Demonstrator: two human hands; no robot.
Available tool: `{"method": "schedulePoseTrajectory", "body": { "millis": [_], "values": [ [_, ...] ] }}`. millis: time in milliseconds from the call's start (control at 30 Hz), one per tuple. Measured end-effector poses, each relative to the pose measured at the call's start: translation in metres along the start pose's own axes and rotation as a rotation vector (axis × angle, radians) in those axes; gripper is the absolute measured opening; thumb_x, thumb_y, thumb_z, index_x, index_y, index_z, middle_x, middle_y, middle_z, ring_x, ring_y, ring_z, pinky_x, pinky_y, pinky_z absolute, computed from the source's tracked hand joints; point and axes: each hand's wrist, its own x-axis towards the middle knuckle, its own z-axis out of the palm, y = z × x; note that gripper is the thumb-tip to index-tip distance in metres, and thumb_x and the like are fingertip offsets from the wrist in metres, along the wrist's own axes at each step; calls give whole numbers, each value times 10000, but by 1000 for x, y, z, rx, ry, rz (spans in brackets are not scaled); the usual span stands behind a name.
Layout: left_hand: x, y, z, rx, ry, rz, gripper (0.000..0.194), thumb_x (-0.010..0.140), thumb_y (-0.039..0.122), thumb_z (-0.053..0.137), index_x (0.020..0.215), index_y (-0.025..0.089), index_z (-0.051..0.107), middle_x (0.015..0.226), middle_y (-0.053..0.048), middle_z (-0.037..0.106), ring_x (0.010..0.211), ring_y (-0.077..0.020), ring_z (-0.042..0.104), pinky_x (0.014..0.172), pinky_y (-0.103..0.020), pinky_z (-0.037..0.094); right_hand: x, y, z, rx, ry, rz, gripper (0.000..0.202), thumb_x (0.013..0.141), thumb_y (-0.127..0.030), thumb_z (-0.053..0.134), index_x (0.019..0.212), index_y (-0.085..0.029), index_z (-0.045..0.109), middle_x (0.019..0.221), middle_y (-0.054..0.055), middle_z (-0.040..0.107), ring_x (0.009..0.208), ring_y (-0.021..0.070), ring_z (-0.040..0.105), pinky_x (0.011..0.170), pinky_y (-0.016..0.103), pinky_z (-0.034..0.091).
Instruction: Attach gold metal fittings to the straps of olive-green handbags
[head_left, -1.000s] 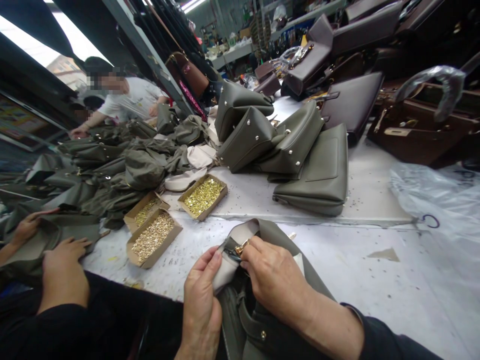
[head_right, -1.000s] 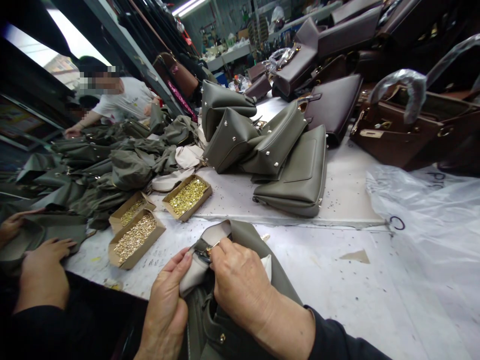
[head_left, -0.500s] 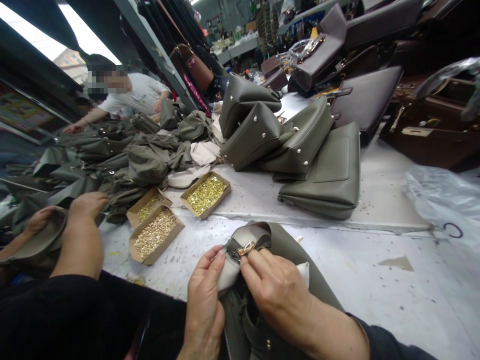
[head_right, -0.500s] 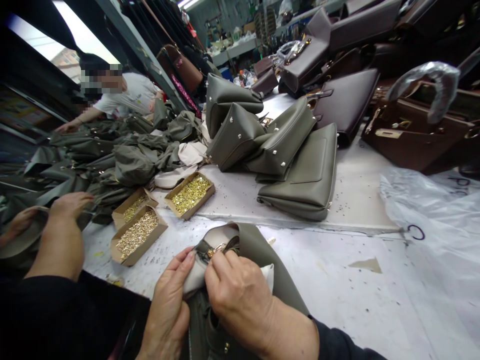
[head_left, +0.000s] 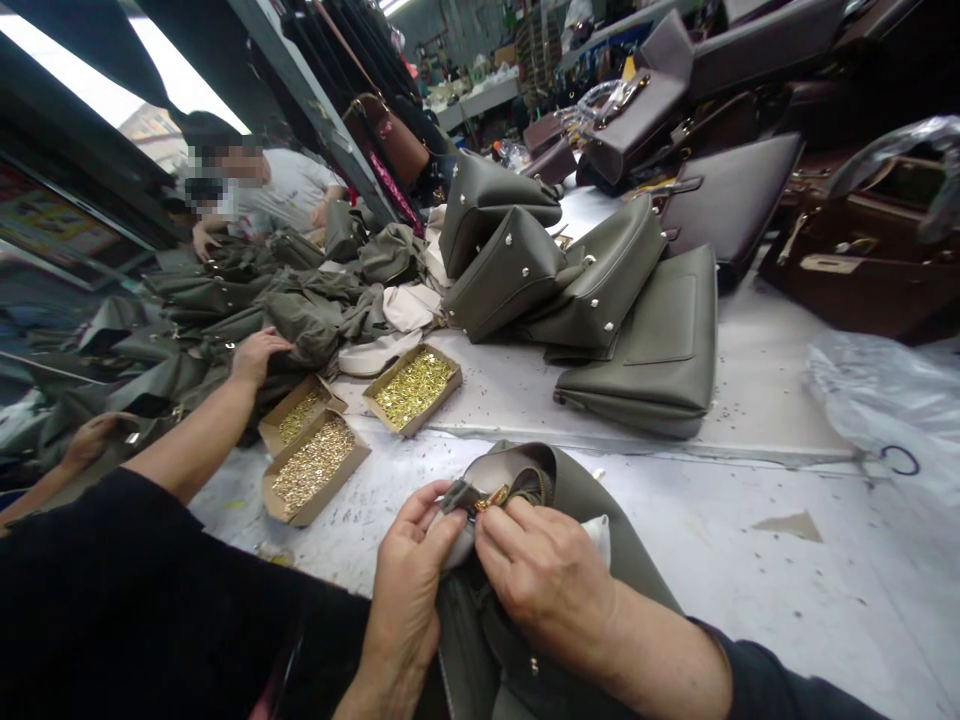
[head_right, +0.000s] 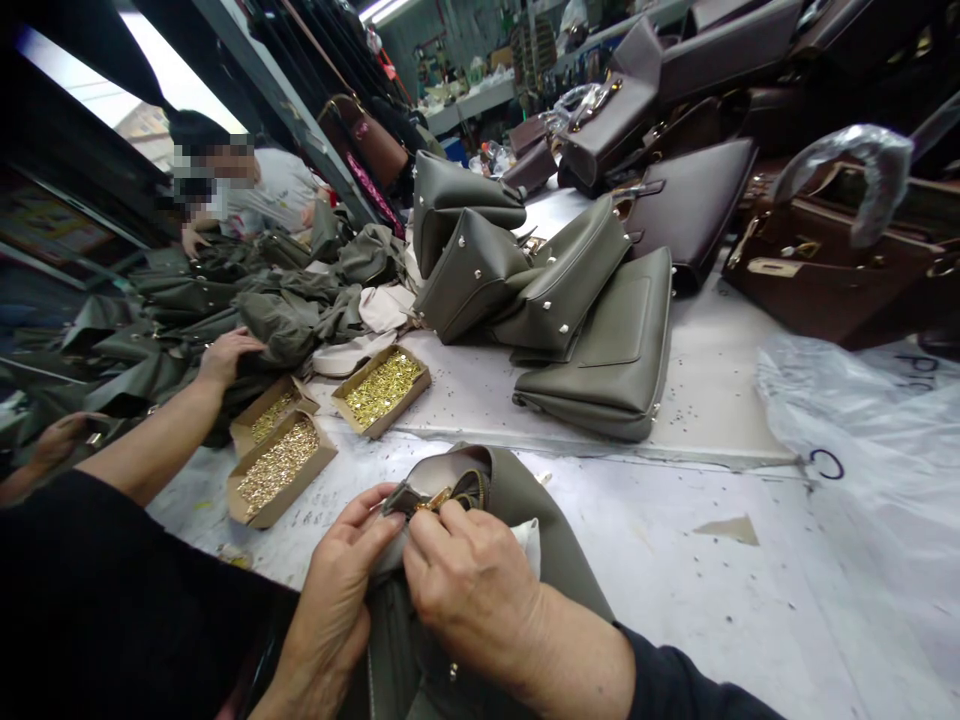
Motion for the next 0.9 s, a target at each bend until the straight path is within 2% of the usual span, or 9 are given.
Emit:
{"method": "schedulePoseTrajectory", "body": {
  "millis": [167,300,433,533,700,900],
  "values": [
    [6,5,2,54,-48,-24,530,588,290,860,1034,151,609,826,-17,736,703,-122,664,653,-173,514,0,0,2,-14,3,11,191,951,-89,508,792,-179,561,778,32,543,690,198,484,556,346,356],
    [10,10,0,195,-58,114,473,613,307,831,1012,150,631,915,-45,748,838,-166,694,764,-220,535,4,1,7,-16,8,32,159,927,-101,579,794,-184,548,794,27,544,708,197,494,555,345,357],
    [12,11,-4,405,15,313,409,653,329,765,1011,158,664,1010,-70,746,990,-228,686,965,-330,506,9,-1,11,-7,15,67,144,926,-136,631,817,-187,552,818,20,556,715,192,504,559,344,364],
    [9,10,-3,509,91,386,395,662,349,719,1013,173,678,1048,-77,738,1040,-266,672,1022,-400,478,10,-1,12,-2,10,85,146,918,-147,658,823,-190,555,827,18,560,718,195,511,564,346,372],
    [4,4,5,589,201,496,362,660,352,674,986,195,691,1026,-68,732,1021,-281,670,997,-431,474,10,0,10,18,2,91,149,917,-145,664,829,-193,554,832,15,567,728,193,523,568,343,382],
    [5,-5,9,581,316,556,276,644,349,661,879,208,692,913,-40,734,921,-257,675,901,-383,490,9,1,10,12,-23,126,142,928,-142,650,835,-196,555,824,17,569,717,194,526,563,339,374]
  ]
}}
